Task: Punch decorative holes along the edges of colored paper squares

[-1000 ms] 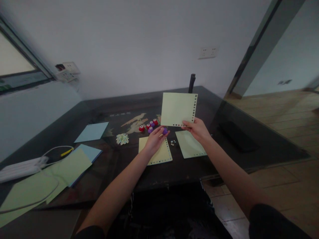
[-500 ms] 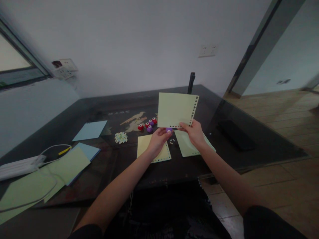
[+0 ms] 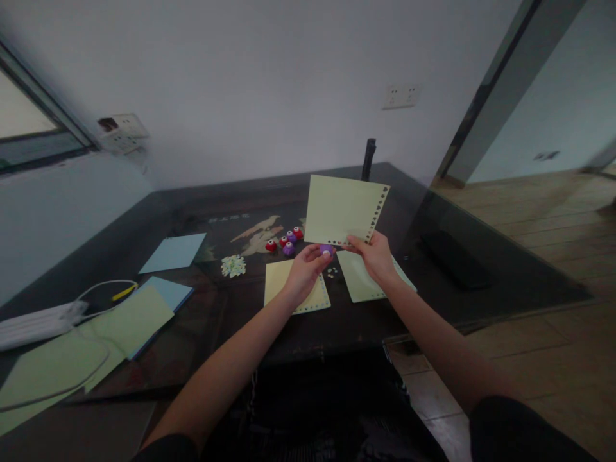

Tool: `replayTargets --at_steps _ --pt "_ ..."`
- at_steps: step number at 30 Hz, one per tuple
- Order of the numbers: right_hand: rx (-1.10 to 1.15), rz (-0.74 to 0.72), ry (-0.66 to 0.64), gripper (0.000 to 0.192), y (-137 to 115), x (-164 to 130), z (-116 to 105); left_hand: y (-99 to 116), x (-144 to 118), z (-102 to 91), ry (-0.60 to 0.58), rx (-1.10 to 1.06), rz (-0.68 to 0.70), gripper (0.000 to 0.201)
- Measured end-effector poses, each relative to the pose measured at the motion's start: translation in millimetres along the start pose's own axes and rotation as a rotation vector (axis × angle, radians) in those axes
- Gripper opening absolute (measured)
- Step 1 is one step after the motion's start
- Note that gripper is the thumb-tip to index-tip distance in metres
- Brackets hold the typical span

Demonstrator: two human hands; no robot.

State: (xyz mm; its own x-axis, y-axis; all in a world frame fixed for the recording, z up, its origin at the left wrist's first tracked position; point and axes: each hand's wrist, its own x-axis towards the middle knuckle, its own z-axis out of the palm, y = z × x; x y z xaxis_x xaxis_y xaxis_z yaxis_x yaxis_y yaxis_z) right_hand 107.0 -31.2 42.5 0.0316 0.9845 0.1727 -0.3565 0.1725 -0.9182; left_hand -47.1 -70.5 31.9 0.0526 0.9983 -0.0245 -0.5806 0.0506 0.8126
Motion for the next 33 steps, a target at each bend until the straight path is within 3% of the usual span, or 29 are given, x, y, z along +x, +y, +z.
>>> replayTargets --at_steps 12,33 --pt "-0.061 0.0 -0.021 0.035 0.7 -0.2 -0.7 -1.3 1.8 -1.0 -0.009 -0.035 0.012 0.027" --pt "-0.227 0.026 -0.085 0.03 1.2 1.5 -4.1 0.1 5.4 -4.2 0.083 -0.023 -0.002 0.016"
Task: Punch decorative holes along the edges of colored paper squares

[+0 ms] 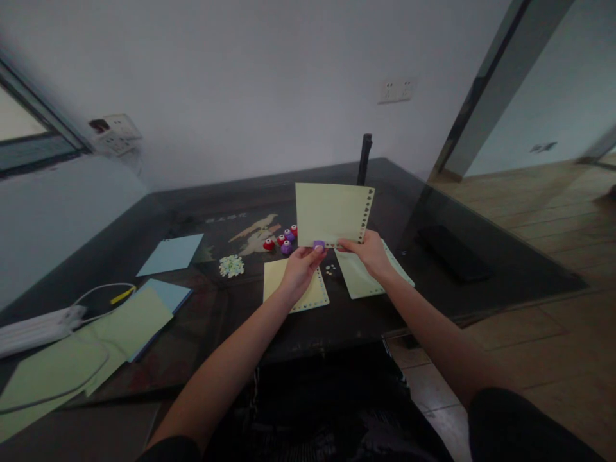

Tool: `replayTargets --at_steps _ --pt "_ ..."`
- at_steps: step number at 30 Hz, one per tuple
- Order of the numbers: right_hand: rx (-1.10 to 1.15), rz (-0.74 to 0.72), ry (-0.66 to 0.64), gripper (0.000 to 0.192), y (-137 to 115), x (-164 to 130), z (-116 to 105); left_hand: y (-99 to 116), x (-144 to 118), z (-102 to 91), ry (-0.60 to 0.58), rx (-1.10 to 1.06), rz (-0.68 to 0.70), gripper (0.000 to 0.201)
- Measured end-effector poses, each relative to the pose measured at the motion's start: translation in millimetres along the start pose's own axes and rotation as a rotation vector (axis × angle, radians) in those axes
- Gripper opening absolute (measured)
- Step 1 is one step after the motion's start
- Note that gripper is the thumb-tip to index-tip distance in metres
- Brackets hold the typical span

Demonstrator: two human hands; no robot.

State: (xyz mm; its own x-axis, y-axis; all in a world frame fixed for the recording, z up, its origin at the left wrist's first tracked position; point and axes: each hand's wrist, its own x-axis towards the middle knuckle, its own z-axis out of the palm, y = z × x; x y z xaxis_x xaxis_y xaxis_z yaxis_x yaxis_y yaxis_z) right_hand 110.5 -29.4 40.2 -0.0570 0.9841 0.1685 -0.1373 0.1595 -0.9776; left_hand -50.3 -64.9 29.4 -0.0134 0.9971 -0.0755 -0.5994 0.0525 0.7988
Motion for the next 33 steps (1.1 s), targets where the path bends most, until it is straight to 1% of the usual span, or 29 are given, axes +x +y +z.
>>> replayTargets --at_steps 3,6,11,15,20,26,33 --pt "-0.014 -0.017 -0.029 0.028 1.3 1.1 -1.4 -0.7 1.3 -1.0 0.018 0.021 0.003 0.012" --pt "-0.018 -0.026 -0.051 0.027 2.4 2.1 -2.5 -1.5 2.8 -2.7 0.01 0.016 0.005 0.011" --pt "-0.054 -0.022 -0.068 0.024 2.3 3.2 -4.2 -1.7 3.9 -5.8 -0.021 0.018 0.025 0.015" --pt "-0.053 -0.025 -0.064 0.022 0.2 2.9 -4.6 -0.4 2.5 -5.7 -0.013 0.047 0.013 0.018" --pt "-0.063 -0.01 -0.065 0.022 -0.7 2.9 -4.6 0.3 1.7 -4.3 0.0 0.039 0.012 0.022" --pt "-0.077 -0.003 -0.08 0.03 -1.6 1.9 -4.6 -1.5 2.7 -4.9 -0.002 0.034 0.031 0.025" --pt "-0.085 -0.005 -0.084 0.027 -2.6 2.2 -4.6 -2.9 3.0 -5.7 -0.007 0.027 0.037 0.025"
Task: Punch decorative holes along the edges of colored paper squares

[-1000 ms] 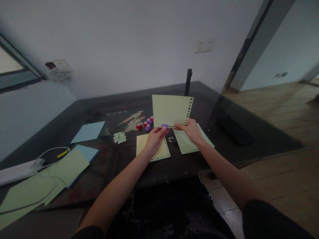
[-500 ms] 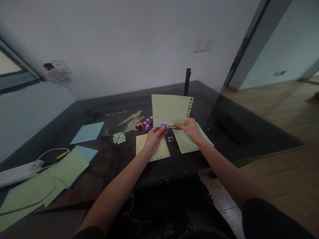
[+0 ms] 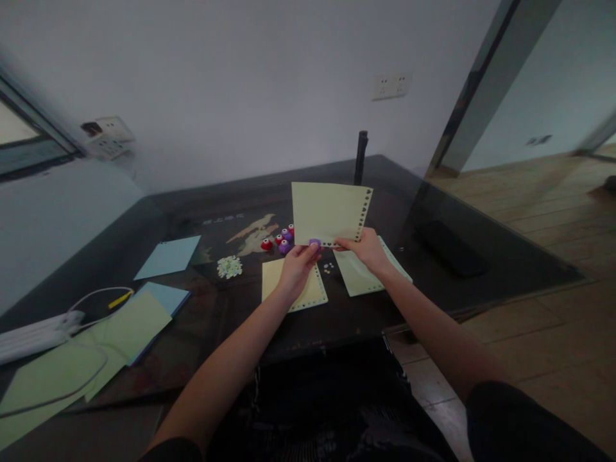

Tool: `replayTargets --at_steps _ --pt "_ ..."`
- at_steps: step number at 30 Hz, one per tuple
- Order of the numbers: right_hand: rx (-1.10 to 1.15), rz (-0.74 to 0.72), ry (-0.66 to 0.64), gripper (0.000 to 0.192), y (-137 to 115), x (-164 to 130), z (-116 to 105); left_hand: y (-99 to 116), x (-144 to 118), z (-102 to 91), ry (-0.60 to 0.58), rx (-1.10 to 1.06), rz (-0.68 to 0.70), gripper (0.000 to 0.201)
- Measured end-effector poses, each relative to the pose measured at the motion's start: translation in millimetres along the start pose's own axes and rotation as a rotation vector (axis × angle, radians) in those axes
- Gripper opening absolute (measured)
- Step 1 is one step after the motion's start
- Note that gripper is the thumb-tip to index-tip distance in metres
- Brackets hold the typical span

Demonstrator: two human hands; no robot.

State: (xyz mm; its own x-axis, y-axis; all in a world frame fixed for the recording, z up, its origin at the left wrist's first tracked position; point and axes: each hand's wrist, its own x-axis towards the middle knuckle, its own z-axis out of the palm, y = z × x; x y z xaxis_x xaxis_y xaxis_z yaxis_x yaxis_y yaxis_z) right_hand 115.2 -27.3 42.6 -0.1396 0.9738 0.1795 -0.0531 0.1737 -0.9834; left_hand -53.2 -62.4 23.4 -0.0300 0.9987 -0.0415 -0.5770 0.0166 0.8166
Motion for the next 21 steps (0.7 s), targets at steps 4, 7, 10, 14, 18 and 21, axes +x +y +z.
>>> replayTargets --at_steps 4,7,10,14,18,21 --pt "-0.004 0.003 0.0 0.028 0.8 0.4 0.0 0.8 -1.0 0.3 0.002 0.002 -0.01 0.025" --pt "-0.018 0.001 -0.001 0.027 0.6 -0.1 0.1 2.0 -2.0 1.1 0.002 0.001 -0.015 0.026" --pt "-0.024 0.0 -0.008 0.025 0.7 -0.3 0.1 2.5 -2.3 1.5 0.003 0.007 -0.017 0.027" --pt "-0.028 -0.007 -0.006 0.029 2.9 0.6 -0.4 2.2 -2.0 1.0 0.011 0.015 -0.02 0.026" --pt "-0.031 -0.005 -0.003 0.031 4.7 1.1 -0.8 2.5 -2.0 0.8 0.002 0.019 -0.017 0.025" --pt "-0.055 -0.004 0.003 0.031 4.9 0.8 -0.9 3.3 -2.6 1.6 0.008 0.027 -0.015 0.026"
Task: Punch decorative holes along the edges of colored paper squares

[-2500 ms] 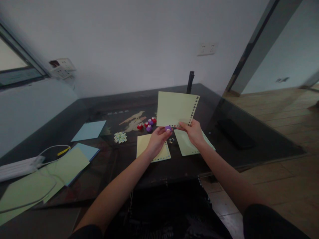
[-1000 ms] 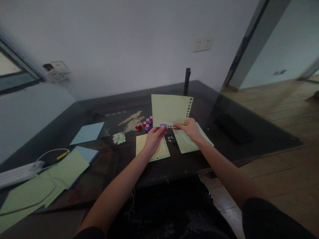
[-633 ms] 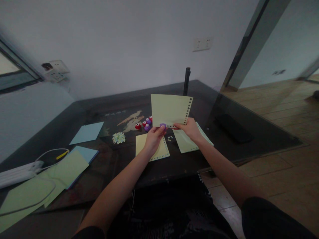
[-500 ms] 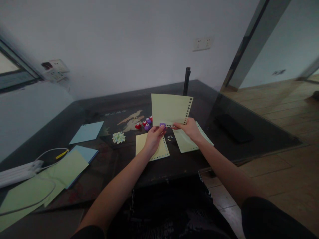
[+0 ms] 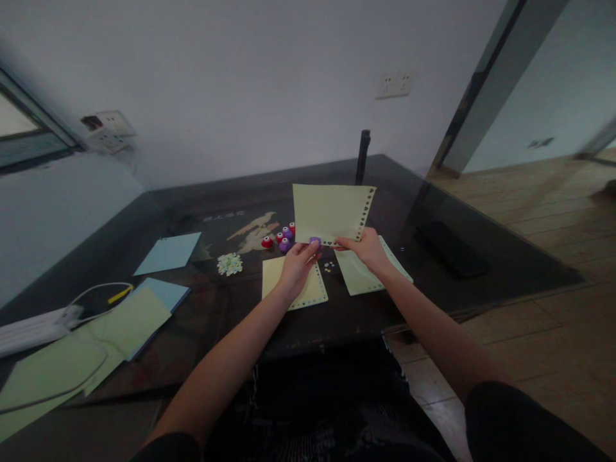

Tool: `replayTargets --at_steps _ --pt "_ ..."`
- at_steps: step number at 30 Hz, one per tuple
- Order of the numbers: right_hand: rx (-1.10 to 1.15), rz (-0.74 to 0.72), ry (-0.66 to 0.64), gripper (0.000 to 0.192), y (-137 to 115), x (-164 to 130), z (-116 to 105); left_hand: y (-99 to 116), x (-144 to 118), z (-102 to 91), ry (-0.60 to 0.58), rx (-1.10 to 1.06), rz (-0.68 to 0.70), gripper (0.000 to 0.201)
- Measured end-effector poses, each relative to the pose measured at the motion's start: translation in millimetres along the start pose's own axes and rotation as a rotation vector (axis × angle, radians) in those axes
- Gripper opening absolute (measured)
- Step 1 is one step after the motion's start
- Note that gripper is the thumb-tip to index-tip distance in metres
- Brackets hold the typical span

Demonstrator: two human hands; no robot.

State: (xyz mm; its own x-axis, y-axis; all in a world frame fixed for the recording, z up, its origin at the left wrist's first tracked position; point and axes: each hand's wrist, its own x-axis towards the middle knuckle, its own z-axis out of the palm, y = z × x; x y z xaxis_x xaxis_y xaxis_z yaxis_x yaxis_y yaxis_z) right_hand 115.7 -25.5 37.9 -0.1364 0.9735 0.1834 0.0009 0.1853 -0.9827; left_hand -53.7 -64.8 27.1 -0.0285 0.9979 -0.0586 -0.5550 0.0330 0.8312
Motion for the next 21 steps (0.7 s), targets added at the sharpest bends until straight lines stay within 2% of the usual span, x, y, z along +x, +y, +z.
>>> replayTargets --at_steps 13,21 --pt "0.026 -0.005 -0.01 0.039 2.4 1.3 -0.5 -1.3 1.3 -1.3 -0.019 0.015 0.035 0.023" --pt "0.019 0.019 0.007 0.035 -4.5 -2.7 1.2 -1.7 1.9 -2.2 -0.011 0.021 0.033 0.021"
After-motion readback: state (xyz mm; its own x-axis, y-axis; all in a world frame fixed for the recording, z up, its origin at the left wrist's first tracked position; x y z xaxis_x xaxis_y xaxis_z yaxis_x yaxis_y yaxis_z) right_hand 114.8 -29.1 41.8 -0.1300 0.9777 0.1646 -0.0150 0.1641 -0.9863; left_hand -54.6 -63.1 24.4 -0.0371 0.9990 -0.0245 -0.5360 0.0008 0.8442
